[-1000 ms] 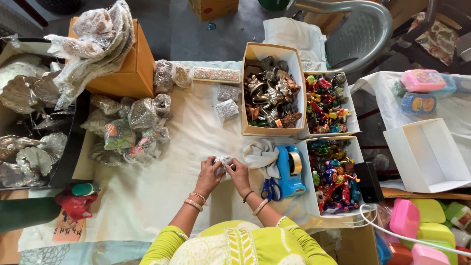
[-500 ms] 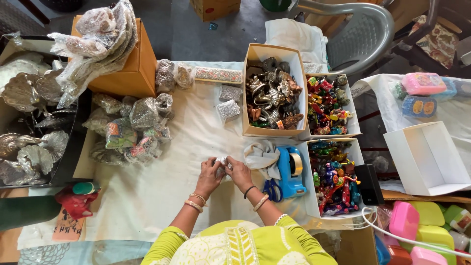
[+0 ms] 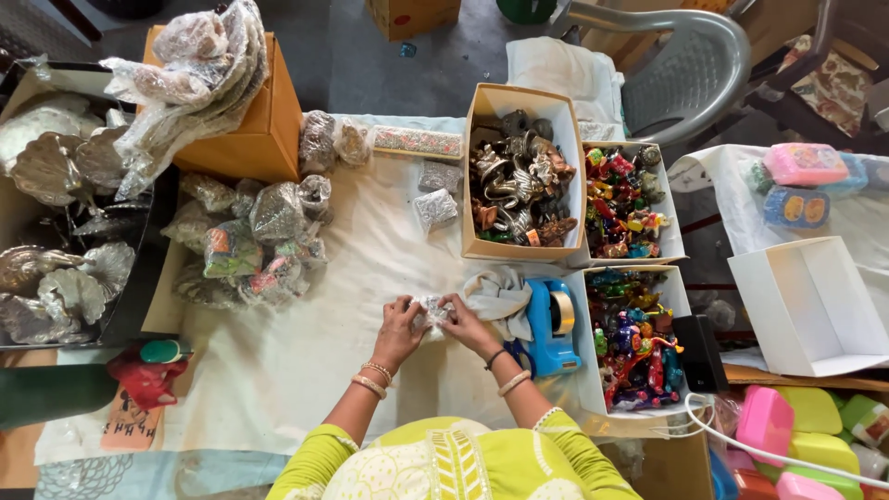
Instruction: The person wraps small decorative items in bubble wrap on a table. They use scissors to cut the bubble wrap and a tape dispenser to seal the wrapped items. The person places the wrapped items into a pile on the table.
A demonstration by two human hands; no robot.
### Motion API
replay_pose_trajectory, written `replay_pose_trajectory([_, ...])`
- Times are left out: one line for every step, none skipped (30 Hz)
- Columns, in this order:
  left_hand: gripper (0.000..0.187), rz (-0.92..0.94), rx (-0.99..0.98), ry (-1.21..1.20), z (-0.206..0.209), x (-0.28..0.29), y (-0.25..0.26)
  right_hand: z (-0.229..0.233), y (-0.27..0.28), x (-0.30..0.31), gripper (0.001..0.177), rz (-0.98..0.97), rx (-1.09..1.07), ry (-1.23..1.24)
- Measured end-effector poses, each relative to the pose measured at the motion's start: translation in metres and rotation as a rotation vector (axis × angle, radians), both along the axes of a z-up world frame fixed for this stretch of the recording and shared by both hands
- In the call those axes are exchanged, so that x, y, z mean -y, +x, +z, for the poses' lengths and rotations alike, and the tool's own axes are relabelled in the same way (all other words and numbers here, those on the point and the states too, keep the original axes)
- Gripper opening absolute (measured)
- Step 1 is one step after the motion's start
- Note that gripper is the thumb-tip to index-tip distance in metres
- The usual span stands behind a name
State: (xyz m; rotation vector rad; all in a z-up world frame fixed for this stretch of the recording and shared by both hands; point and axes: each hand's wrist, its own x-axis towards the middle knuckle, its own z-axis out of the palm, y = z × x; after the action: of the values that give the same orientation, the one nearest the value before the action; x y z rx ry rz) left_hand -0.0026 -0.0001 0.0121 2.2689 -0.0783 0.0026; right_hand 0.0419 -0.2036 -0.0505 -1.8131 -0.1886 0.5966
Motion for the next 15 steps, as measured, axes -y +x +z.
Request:
replay_pose_trajectory([0.04,-0.001,-0.002,-0.001,0.0,0.0,0.001,-0.006,0.001,0.001,0.039,-0.001,-0.002,-0.001])
replay_pose_trajectory([0.038,-0.002,-0.008,0.001,-0.001,0.0,0.001,-0.013,0.001,0.002,0.039,-0.009,-0.027,0.062])
replay_pose_trajectory([0.037,-0.004,-0.014,0.002,-0.001,0.0,0.001,-0.019,0.001,0.002,0.038,-0.017,-0.052,0.124])
replay_pose_trajectory([0.037,-0.003,-0.017,0.003,-0.002,0.0,0.001,-0.022,0.002,0.002,0.038,-0.017,-0.055,0.125])
replay_pose_trajectory([0.037,0.003,-0.031,0.006,-0.003,0.001,0.0,-0.024,0.003,0.001,0.037,-0.041,-0.093,0.15])
replay_pose_trajectory([0.036,0.008,-0.043,0.009,-0.003,0.001,0.002,-0.026,0.006,0.001,0.037,-0.065,-0.128,0.175])
replay_pose_trajectory([0.036,0.007,-0.043,0.009,-0.002,0.001,0.004,-0.024,0.009,-0.001,0.037,-0.065,-0.128,0.176])
replay_pose_trajectory([0.035,0.012,-0.036,0.003,-0.001,0.002,0.004,-0.021,0.012,-0.002,0.037,-0.109,-0.171,0.106])
replay_pose_trajectory([0.033,0.016,-0.029,-0.003,0.0,0.003,0.004,-0.018,0.014,-0.004,0.037,-0.153,-0.214,0.036])
replay_pose_trajectory([0.033,0.015,-0.028,-0.002,-0.002,0.003,0.005,-0.017,0.014,-0.004,0.037,-0.153,-0.213,0.037])
replay_pose_trajectory([0.033,0.015,-0.024,0.008,-0.003,0.003,0.005,-0.015,0.014,-0.003,0.037,-0.166,-0.249,-0.011])
replay_pose_trajectory([0.033,0.014,-0.018,0.017,-0.004,0.003,0.007,-0.014,0.015,-0.003,0.037,-0.18,-0.282,-0.06])
replay_pose_trajectory([0.033,0.012,-0.014,0.017,-0.008,0.003,0.006,-0.025,0.011,0.001,0.037,-0.181,-0.278,-0.059])
replay_pose_trajectory([0.033,0.01,-0.024,0.019,-0.012,0.003,0.007,-0.037,0.008,0.005,0.034,-0.156,-0.223,0.031])
replay_pose_trajectory([0.034,0.008,-0.034,0.02,-0.016,0.002,0.008,-0.048,0.006,0.009,0.031,-0.13,-0.168,0.121])
